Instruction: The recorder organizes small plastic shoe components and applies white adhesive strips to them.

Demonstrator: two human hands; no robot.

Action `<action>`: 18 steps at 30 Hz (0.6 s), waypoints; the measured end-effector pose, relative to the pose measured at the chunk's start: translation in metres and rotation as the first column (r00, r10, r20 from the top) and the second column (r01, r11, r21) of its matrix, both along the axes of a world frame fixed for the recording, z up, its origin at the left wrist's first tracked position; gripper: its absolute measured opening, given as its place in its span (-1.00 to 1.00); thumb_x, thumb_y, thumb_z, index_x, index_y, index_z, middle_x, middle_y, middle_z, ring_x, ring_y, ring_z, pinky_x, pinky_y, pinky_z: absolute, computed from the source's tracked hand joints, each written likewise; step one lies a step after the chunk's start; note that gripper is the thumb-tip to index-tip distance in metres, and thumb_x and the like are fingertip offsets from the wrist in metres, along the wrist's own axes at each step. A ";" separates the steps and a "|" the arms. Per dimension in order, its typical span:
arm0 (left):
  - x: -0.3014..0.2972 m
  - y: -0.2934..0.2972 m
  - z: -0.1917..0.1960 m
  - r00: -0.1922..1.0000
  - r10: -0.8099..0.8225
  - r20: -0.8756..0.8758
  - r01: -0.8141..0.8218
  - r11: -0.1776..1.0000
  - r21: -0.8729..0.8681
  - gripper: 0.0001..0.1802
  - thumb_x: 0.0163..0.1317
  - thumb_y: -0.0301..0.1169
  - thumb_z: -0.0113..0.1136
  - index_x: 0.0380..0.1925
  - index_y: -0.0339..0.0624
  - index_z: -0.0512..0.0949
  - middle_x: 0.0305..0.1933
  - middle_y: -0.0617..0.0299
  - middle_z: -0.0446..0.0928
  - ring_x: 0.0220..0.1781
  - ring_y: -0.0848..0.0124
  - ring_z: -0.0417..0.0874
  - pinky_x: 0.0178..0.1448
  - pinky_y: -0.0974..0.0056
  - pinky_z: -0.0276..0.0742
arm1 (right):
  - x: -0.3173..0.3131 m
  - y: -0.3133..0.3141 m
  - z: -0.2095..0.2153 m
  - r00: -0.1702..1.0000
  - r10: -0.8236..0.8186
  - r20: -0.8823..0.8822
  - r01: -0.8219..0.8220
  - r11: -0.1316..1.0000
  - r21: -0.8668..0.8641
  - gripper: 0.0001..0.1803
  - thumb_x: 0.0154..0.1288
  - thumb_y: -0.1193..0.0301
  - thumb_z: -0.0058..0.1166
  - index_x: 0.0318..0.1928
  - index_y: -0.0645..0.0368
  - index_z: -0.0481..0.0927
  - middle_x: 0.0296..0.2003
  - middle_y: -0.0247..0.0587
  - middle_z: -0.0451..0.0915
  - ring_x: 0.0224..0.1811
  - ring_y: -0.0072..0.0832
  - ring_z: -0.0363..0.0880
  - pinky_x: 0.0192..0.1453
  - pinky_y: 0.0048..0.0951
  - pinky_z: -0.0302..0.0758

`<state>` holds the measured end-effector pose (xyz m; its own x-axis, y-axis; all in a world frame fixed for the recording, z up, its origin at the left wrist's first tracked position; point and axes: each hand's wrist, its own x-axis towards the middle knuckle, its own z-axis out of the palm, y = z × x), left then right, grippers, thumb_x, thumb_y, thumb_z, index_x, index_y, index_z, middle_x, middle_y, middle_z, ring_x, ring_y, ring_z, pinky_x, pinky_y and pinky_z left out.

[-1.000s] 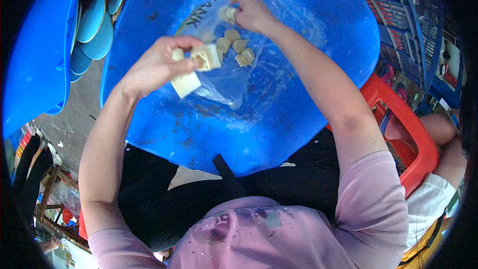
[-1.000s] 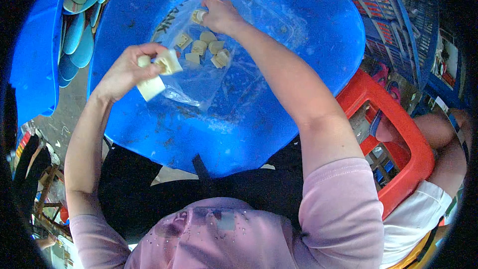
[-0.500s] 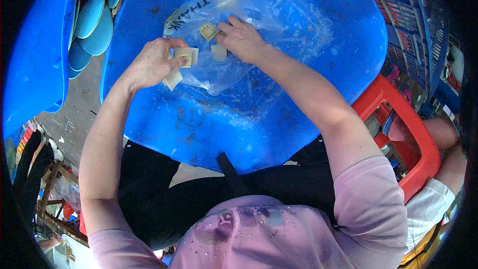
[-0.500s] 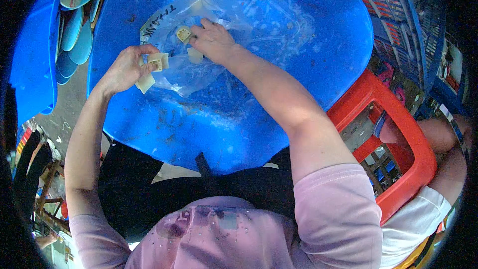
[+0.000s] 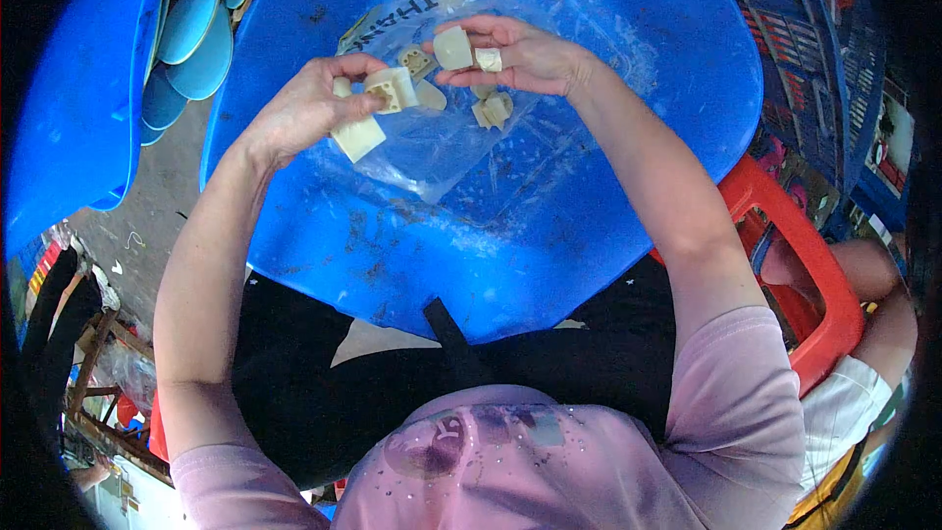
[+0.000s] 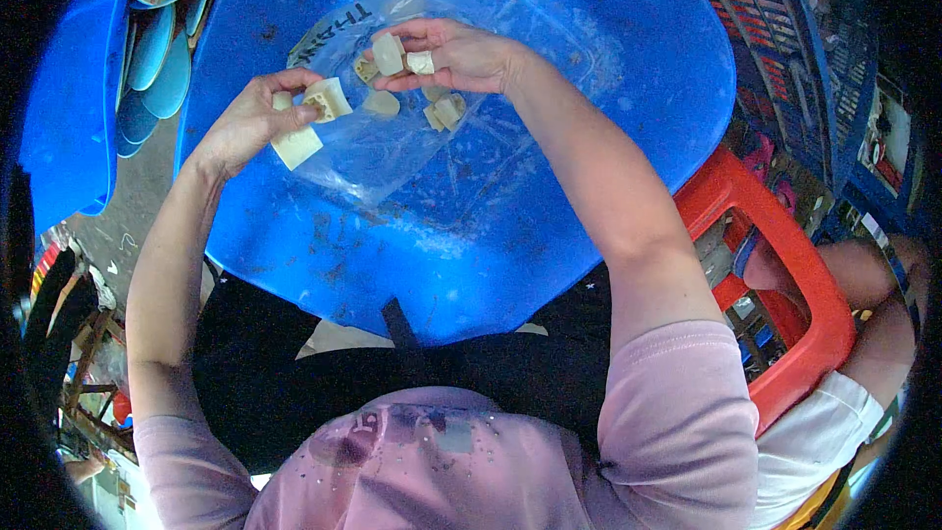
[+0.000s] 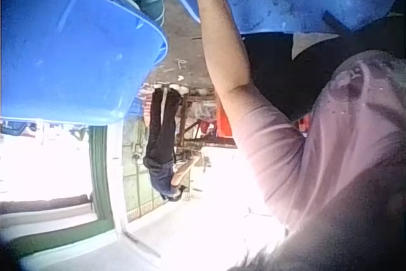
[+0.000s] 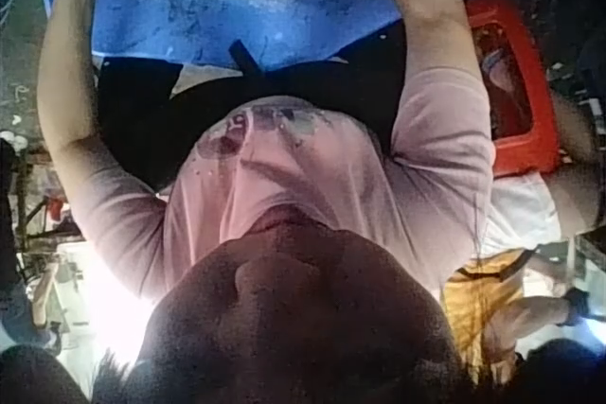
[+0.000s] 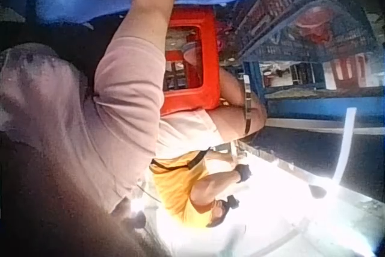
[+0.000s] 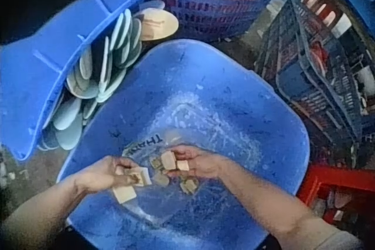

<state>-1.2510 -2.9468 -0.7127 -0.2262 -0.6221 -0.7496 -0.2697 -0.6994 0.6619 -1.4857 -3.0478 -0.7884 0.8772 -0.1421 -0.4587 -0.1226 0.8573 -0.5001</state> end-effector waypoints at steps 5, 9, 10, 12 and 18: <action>-0.010 0.001 0.000 0.859 0.350 -0.375 -0.307 0.936 0.171 -0.56 0.01 -0.37 0.27 -0.06 -0.19 0.45 -0.24 0.27 0.54 -0.24 0.50 0.57 -0.10 0.40 0.49 | 0.020 0.006 0.010 0.986 -0.008 0.169 0.052 0.965 -0.257 -0.59 0.26 0.44 -0.01 0.12 0.16 0.33 0.16 -0.13 0.32 0.17 -0.32 0.36 0.22 -0.37 0.34; -0.012 -0.001 -0.003 0.754 0.411 -0.511 -0.387 0.908 0.159 -0.49 0.02 -0.33 0.31 0.00 -0.16 0.40 -0.14 0.24 0.52 -0.14 0.45 0.57 -0.03 0.36 0.52 | 0.039 0.006 0.028 0.977 -0.073 0.201 0.122 0.962 -0.246 -0.66 0.21 0.44 0.08 0.00 0.12 0.40 0.12 -0.20 0.36 0.08 -0.42 0.41 0.18 -0.36 0.36; -0.012 -0.001 -0.003 0.743 0.432 -0.512 -0.424 0.895 0.138 -0.50 0.05 -0.33 0.28 0.01 -0.16 0.40 -0.13 0.24 0.52 -0.13 0.45 0.57 -0.04 0.36 0.52 | 0.039 0.006 0.034 0.979 -0.100 0.179 0.133 0.974 -0.185 -0.68 0.20 0.42 0.08 -0.02 0.12 0.41 0.07 -0.22 0.38 0.06 -0.43 0.42 0.15 -0.35 0.38; -0.012 -0.003 -0.001 0.727 0.446 -0.522 -0.451 0.884 0.127 -0.51 0.07 -0.33 0.26 0.02 -0.15 0.38 -0.12 0.24 0.51 -0.11 0.45 0.56 -0.03 0.36 0.52 | 0.041 0.007 0.043 0.981 -0.125 0.151 0.144 0.982 -0.124 -0.69 0.20 0.41 0.09 -0.04 0.12 0.41 0.03 -0.24 0.40 0.04 -0.43 0.43 0.12 -0.35 0.40; -0.015 -0.008 0.004 0.710 0.475 -0.520 -0.474 0.868 0.146 -0.53 0.11 -0.33 0.21 0.04 -0.13 0.36 -0.09 0.23 0.49 -0.09 0.46 0.56 -0.03 0.35 0.52 | 0.046 0.008 0.049 0.979 -0.203 -0.015 0.191 0.941 -0.279 -0.75 0.23 0.43 0.05 -0.07 0.13 0.42 -0.10 -0.27 0.45 0.00 -0.46 0.44 0.07 -0.37 0.43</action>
